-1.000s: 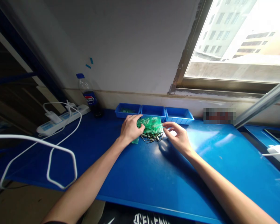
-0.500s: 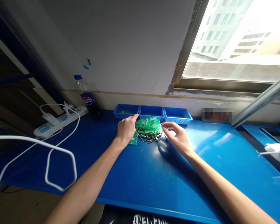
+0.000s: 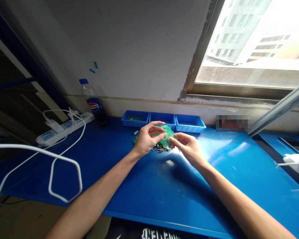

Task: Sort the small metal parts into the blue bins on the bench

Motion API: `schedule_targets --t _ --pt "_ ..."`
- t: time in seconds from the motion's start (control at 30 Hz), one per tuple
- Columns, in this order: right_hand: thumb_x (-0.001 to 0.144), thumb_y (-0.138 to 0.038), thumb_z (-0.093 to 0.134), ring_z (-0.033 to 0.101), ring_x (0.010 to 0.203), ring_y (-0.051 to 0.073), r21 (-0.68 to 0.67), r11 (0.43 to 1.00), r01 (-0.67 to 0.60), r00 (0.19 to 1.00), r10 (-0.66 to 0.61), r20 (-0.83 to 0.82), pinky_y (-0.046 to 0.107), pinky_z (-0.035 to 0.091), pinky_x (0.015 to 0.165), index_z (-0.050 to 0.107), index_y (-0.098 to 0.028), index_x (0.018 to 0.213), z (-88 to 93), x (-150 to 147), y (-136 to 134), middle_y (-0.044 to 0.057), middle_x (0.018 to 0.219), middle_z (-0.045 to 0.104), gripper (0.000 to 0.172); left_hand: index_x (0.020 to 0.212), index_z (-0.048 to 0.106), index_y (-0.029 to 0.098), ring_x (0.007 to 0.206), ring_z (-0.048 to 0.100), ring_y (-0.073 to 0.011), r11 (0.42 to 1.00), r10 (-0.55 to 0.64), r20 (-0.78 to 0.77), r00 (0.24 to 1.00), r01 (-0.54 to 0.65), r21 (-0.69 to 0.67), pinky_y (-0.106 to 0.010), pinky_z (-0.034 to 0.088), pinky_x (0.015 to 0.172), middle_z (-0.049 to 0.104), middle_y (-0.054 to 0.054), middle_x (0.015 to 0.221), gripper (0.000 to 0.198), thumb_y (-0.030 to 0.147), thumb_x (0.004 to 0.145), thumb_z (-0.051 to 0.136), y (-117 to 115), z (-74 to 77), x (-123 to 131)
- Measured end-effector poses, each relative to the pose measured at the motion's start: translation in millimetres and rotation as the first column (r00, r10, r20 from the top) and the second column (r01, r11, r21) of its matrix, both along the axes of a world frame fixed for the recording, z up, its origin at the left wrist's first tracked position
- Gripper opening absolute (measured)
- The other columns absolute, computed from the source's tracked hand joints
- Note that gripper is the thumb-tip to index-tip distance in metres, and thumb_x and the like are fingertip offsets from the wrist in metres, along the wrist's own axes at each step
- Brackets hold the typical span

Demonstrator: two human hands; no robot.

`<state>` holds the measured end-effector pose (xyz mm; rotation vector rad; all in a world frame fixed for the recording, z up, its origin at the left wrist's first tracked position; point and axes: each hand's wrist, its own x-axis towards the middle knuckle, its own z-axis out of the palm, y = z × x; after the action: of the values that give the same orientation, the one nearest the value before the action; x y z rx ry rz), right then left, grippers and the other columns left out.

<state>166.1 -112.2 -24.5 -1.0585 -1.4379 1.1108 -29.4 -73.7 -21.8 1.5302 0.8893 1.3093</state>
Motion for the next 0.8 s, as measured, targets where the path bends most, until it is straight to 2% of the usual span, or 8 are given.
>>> schedule_targets --t 0.1,0.2,0.33,0.47,0.57,0.67,0.73,0.8 --pt "0.081 -0.057 0.082 0.068 0.066 0.02 -0.019 1.0 0.013 0.998 -0.014 -0.056 0.035 0.057 0.067 0.077 -0.019 0.089 0.8 0.6 1.3 0.004 0.074 0.076 0.039 0.105 0.078 0.017 0.09 0.079 -0.0242 0.992 -0.102 -0.089 0.991 0.095 -0.081 -0.034 0.063 0.085 0.081 -0.01 0.096 0.036 0.04 0.078 0.087 -1.2 -0.4 -3.2" --pt "0.08 -0.054 0.085 0.069 0.067 0.02 -0.053 0.998 0.025 0.992 -0.031 -0.125 0.035 0.057 0.068 0.078 -0.02 0.092 -2.0 3.7 4.2 0.005 0.077 0.078 0.037 0.086 0.08 0.016 0.071 0.075 -0.0222 0.954 -0.271 -0.184 0.945 0.239 -0.181 -0.031 0.06 0.068 0.08 -0.009 0.082 0.033 0.049 0.085 0.079 -3.2 1.4 -6.3" --pt "0.079 -0.053 0.087 0.073 0.069 0.02 -0.083 0.996 0.026 0.985 -0.039 -0.166 0.036 0.059 0.072 0.077 -0.02 0.1 -5.0 7.0 6.7 0.005 0.082 0.079 0.04 0.079 0.078 0.016 0.065 0.071 -0.0179 0.928 -0.346 -0.144 0.927 0.315 -0.2 -0.028 0.055 0.063 0.078 -0.008 0.077 0.034 0.049 0.088 0.075 -2.8 4.7 -7.9" --pt "0.081 -0.054 0.085 0.072 0.066 0.019 -0.081 0.992 0.099 0.973 -0.113 -0.2 0.035 0.059 0.069 0.075 -0.02 0.105 -5.5 9.4 8.5 0.007 0.09 0.08 0.043 0.082 0.077 0.014 0.065 0.069 -0.0158 0.958 -0.23 -0.059 0.971 0.215 -0.19 -0.026 0.055 0.065 0.078 -0.008 0.079 0.037 0.05 0.087 0.077 9.7 2.4 -14.1" --pt "0.082 -0.054 0.084 0.07 0.064 0.017 -0.065 0.991 0.118 0.973 -0.129 -0.19 0.033 0.058 0.066 0.075 -0.02 0.1 -5.6 11.1 9.9 0.007 0.088 0.08 0.04 0.08 0.074 0.013 0.065 0.07 -0.0145 0.973 -0.036 0.072 0.997 0.052 -0.227 -0.023 0.051 0.06 0.078 -0.01 0.081 0.041 0.053 0.085 0.079 25.2 -4.6 -21.2" --pt "0.082 -0.055 0.084 0.069 0.064 0.017 -0.053 0.992 0.118 0.978 -0.125 -0.168 0.033 0.058 0.066 0.075 -0.02 0.099 -5.8 12.1 10.6 0.007 0.088 0.079 0.039 0.104 0.077 0.015 0.067 0.071 -0.0125 0.945 0.108 0.156 0.982 -0.053 -0.324 -0.02 0.051 0.06 0.079 -0.008 0.085 0.038 0.049 0.087 0.078 38.1 -11.8 -28.4" --pt "0.082 -0.056 0.083 0.069 0.064 0.017 -0.051 0.991 0.12 0.981 -0.126 -0.147 0.034 0.058 0.066 0.075 -0.02 0.099 -6.0 12.3 10.7 0.007 0.088 0.079 0.04 0.109 0.077 0.015 0.066 0.071 -0.0131 0.934 0.146 0.098 0.984 -0.105 -0.342 -0.021 0.051 0.06 0.079 -0.008 0.084 0.039 0.048 0.089 0.074 42.9 -14.5 -33.2" --pt "0.083 -0.057 0.082 0.069 0.063 0.017 -0.052 0.991 0.122 0.983 -0.128 -0.135 0.034 0.058 0.066 0.074 -0.02 0.099 -6.6 12.5 10.8 0.007 0.088 0.079 0.04 0.097 0.08 0.014 0.065 0.07 -0.0155 0.951 0.197 -0.058 0.979 -0.206 -0.232 -0.024 0.053 0.06 0.077 -0.009 0.078 0.035 0.047 0.091 0.07 44.5 -15.1 -38.3"
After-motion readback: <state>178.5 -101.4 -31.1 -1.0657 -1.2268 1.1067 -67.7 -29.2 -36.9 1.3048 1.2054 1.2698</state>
